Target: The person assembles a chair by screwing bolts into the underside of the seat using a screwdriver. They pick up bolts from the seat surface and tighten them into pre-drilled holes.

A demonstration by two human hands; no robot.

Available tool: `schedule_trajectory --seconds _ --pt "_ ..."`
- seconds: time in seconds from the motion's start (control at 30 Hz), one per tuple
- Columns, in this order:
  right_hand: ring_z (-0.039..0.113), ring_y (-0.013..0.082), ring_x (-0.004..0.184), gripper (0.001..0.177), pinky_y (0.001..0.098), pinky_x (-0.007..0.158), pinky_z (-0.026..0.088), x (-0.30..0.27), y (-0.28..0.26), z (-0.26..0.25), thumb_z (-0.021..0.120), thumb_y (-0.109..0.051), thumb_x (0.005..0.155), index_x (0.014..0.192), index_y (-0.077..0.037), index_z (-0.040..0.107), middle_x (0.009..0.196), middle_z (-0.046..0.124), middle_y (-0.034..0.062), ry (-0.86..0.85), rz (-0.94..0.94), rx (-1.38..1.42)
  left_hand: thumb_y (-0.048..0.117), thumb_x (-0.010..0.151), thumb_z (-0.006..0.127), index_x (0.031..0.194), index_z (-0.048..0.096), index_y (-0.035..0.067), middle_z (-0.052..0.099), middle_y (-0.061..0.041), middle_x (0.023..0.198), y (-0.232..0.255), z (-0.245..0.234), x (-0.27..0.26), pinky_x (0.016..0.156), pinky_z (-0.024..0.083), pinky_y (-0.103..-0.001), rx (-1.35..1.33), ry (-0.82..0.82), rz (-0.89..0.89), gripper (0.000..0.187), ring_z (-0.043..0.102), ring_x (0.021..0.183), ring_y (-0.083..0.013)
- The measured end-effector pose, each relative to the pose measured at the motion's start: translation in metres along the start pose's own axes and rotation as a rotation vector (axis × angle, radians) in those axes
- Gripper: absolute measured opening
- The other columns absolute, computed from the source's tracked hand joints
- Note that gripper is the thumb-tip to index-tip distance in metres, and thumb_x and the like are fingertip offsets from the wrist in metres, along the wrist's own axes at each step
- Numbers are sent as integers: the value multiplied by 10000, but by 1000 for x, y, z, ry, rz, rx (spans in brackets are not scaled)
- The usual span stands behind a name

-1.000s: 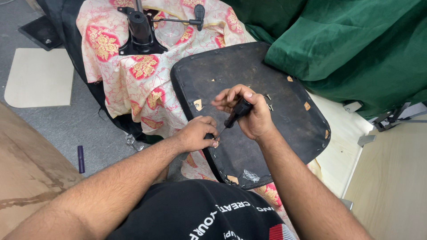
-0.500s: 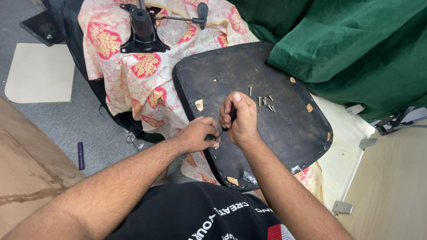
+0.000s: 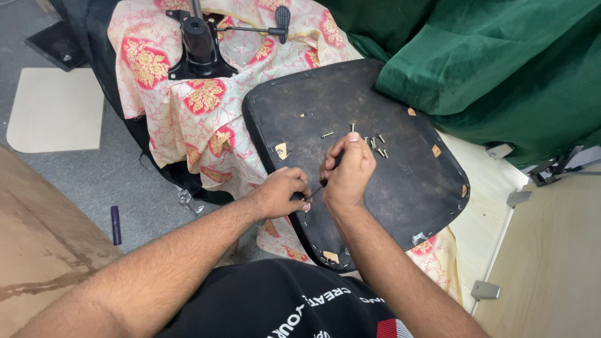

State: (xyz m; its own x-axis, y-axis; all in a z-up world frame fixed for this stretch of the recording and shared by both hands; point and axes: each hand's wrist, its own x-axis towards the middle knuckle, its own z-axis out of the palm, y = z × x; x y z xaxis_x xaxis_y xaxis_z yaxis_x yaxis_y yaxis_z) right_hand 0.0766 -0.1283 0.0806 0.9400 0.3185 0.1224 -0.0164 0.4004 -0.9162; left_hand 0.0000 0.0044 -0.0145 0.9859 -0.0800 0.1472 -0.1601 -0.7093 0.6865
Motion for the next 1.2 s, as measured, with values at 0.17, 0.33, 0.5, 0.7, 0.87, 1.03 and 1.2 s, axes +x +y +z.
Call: schedule_trajectory --seconds 0.17,0.33,0.5,0.7,0.87,1.03,1.2 --pt "413 163 488 424 347 487 371 21 -18 -30 514 -487 998 776 -130 462 590 459 39 350 231 253 265 765 853 966 787 145 634 -27 1058 0 4 -1 961 499 -405 -32 53 40 243 601 1068 -237" --pt "477 203 618 329 389 643 429 31 -6 -93 550 -435 966 833 -139 502 686 497 45 402 175 457 234 764 838 903 779 148 625 -19 1011 3 0 -2 932 506 -399 -59 25 1 173 599 1019 -229" --pt "619 296 823 43 544 978 570 55 0 -187 481 -131 953 945 -91 495 920 557 106 656 85 755 221 766 830 863 761 141 627 -14 997 10 -4 0 911 511 -403 -44 32 -2 143 594 1004 -233" --pt "702 369 971 415 572 913 609 42 29 -213 503 -40 979 1321 -195 326 1082 557 133 751 184 308 242 879 759 895 742 124 659 -16 996 24 -12 10 929 539 -386 -73 26 -147 120 652 1015 -196" --pt "704 347 1009 504 510 897 625 28 38 -196 537 -62 1038 1421 -250 269 1138 568 152 559 60 198 236 959 680 1014 739 149 646 -14 1093 35 -15 48 916 552 -390 -80 87 -321 119 682 990 -195" --pt "714 345 1001 480 488 868 640 27 37 -195 537 -64 1049 1426 -217 281 1131 579 166 511 32 179 194 937 691 1094 779 200 673 -6 1114 35 3 114 975 455 -473 133 223 -67 180 609 1103 -243" --pt "726 321 973 467 453 837 649 28 40 -195 543 -60 1047 1420 -207 302 1097 599 162 521 17 148 200 966 669 1174 762 244 678 41 1152 37 29 193 1021 356 -460 227 213 -5 233 559 1163 -207"
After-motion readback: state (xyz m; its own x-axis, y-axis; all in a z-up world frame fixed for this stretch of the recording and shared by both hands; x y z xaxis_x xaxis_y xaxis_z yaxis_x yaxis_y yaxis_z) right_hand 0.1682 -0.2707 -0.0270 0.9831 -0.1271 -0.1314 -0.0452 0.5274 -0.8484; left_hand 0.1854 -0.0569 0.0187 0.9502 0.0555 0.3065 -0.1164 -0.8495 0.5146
